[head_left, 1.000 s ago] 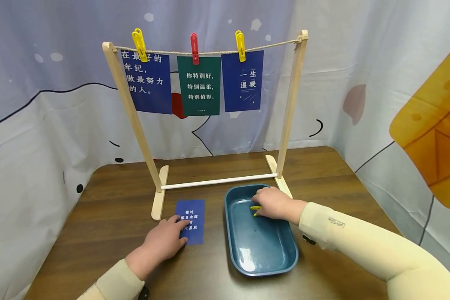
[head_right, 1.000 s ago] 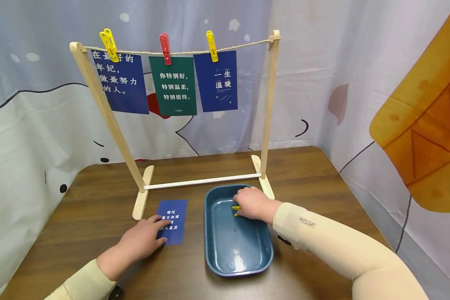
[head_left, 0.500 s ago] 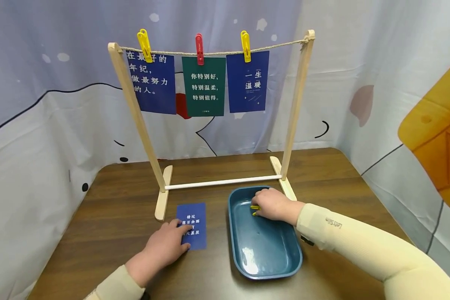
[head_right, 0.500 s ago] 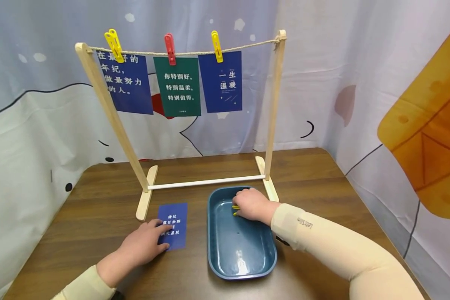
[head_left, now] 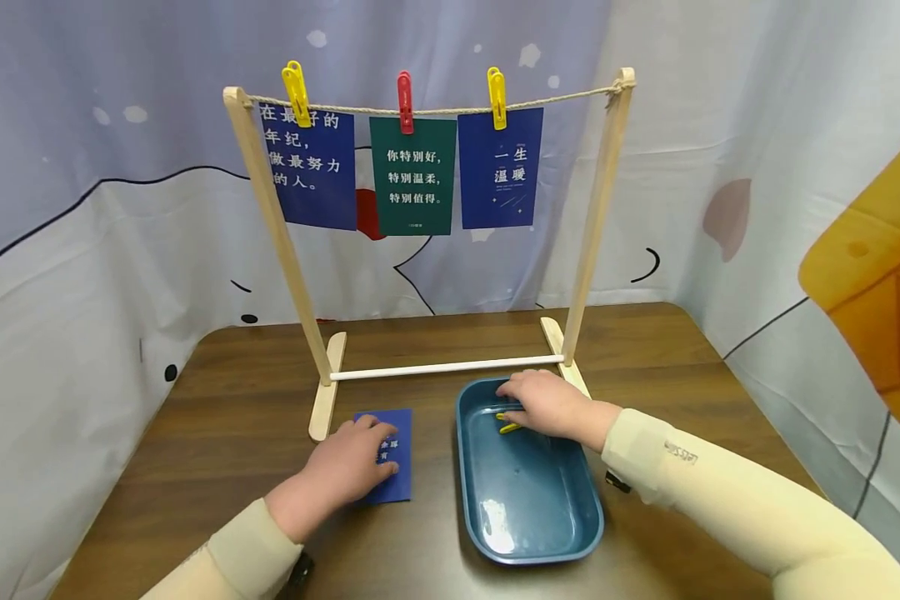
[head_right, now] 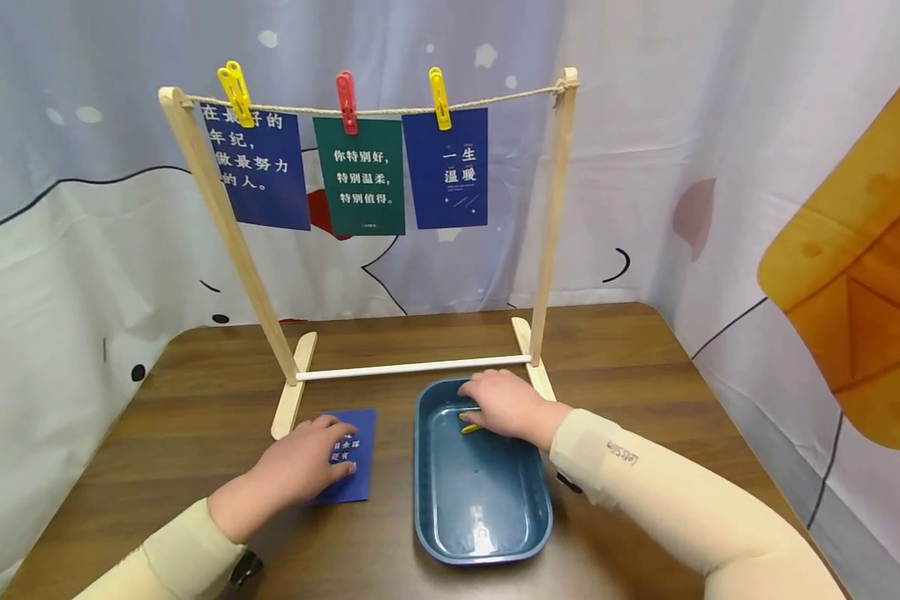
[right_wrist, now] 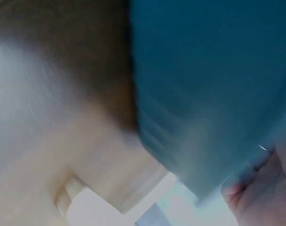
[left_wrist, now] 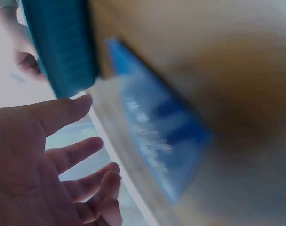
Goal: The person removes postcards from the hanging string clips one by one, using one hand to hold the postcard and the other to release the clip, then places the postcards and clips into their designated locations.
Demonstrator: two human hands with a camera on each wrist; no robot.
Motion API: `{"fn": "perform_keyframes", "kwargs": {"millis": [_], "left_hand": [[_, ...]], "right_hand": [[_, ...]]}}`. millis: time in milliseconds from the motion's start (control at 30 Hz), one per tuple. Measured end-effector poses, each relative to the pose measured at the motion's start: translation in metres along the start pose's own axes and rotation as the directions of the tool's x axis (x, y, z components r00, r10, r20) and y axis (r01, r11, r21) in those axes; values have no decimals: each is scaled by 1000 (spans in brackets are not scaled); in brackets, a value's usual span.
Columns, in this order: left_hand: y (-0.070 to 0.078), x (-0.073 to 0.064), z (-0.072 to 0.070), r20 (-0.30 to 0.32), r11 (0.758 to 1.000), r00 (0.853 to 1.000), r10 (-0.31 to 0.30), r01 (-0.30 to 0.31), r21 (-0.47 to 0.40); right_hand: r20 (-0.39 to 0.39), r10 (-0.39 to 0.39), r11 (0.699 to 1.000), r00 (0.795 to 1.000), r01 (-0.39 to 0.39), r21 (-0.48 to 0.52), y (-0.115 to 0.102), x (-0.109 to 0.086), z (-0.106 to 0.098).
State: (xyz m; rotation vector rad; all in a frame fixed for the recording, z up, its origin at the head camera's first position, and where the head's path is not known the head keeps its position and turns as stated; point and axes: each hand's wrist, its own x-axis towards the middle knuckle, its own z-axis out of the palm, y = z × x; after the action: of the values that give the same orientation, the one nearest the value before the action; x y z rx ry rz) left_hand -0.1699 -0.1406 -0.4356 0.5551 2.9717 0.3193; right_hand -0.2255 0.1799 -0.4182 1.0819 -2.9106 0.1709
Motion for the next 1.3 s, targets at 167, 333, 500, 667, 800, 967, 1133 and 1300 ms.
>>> {"fn": "perform_keyframes", "kwargs": {"millis": [167, 333, 500, 667, 800, 967, 1133, 1300], "left_hand": [[15, 26, -25, -115, 999, 993, 41, -43, -19], [30, 62, -55, -189, 973, 982, 9, -53, -226], [45, 99, -82, -176, 697, 978, -114, -47, -716], [65, 130, -105, -15, 15, 987, -162, -13, -1000], [83, 150, -117, 35, -320, 982, -185, -26, -947], [108, 169, -125, 32, -486, 969, -244, -94, -869], [129, 180, -130, 5, -516, 963, -269, -140, -845], [143, 184, -132, -1, -536, 960, -279, -156, -829]], "right_hand": [[-159, -10, 1000, 987, 12, 11, 6, 2, -40], [-325, 1, 1000, 946, -3, -6, 19, 11, -96], [-498, 22, 1000, 867, -23, 4, 25, 24, -158], [-607, 71, 997, 792, -66, 31, 23, 43, -213], [-674, 107, 994, 731, -77, 74, 17, 58, -249], [-700, 239, 971, 673, -160, 178, 8, 71, -282], [-602, 395, 919, 695, -288, 271, 1, 86, -301], [-474, 459, 888, 752, -364, 282, -9, 100, -309]]}}
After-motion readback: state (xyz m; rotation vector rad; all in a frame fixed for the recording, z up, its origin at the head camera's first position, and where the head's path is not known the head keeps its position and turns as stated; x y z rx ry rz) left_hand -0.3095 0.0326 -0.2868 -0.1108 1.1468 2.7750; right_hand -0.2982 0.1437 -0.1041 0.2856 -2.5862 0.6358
